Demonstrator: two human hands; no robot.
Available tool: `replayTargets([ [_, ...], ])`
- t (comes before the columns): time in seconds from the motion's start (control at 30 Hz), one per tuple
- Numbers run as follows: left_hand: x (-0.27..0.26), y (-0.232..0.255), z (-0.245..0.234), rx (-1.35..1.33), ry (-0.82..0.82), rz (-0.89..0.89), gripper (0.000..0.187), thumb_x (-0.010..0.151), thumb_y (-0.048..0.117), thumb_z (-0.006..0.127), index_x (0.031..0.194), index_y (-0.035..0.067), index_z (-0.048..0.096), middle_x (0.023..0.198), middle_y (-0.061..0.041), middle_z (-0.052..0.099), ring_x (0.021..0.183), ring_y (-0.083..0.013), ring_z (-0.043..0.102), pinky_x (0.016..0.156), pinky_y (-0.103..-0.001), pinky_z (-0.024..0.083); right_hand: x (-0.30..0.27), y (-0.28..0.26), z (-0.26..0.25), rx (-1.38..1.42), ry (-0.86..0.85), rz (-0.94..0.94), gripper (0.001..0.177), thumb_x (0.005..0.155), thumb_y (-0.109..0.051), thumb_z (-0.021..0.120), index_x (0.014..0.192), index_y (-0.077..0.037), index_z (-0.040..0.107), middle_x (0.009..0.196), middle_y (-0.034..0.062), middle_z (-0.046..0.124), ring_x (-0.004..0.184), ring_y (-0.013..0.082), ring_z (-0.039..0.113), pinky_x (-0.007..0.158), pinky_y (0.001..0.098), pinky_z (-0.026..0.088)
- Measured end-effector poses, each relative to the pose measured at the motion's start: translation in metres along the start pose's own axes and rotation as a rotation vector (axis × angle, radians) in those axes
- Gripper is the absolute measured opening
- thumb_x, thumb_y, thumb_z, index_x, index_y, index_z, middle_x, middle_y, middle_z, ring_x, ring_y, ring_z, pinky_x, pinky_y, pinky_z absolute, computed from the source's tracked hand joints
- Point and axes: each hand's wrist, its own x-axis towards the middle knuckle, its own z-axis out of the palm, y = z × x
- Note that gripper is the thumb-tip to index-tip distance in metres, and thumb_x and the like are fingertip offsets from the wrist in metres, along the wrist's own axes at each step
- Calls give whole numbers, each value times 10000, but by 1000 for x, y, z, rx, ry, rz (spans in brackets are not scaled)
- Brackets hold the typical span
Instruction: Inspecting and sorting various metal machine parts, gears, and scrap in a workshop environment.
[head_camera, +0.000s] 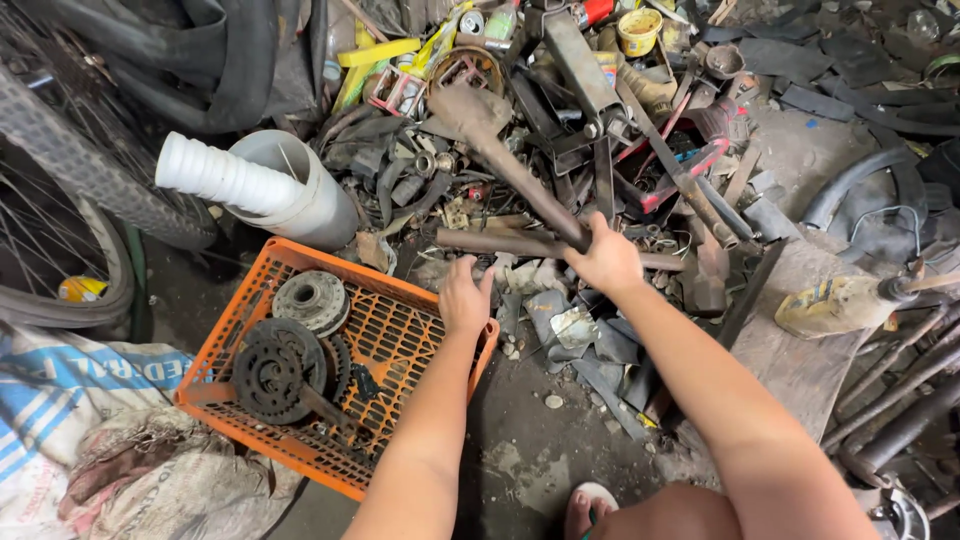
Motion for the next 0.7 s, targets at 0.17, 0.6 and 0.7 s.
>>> replayTargets([
  [0.17, -5, -9, 3, -111, 81, -5, 334, 988, 355, 674, 1016, 37, 579, 1044, -157, 612, 1020, -388, 598, 869, -483, 489, -18, 28, -6, -169, -108, -41, 627, 791, -467, 726, 1257, -103, 518, 983, 260, 732, 946, 449, 706, 868, 522, 550],
  [0.6, -4, -12, 6, -105, 102, 122, 296, 937, 327, 727, 916, 53, 616, 941, -133, 663, 905, -387, 628, 803, -491, 501, -56, 21, -14, -265, -208, -29, 620, 796, -464, 714, 1269, -111, 522, 978, 234, 737, 926, 423, 717, 850, 522, 559],
  [0.7, 1, -8, 2, -146, -31, 19, 306, 882, 340, 757, 958, 62, 655, 963, -128, 680, 942, -373, 640, 833, -491, 505, -58, 37, -4, -133, -61, -77, 617, 762, -459, 729, 1247, -120, 556, 964, 244, 737, 921, 435, 710, 845, 521, 555],
])
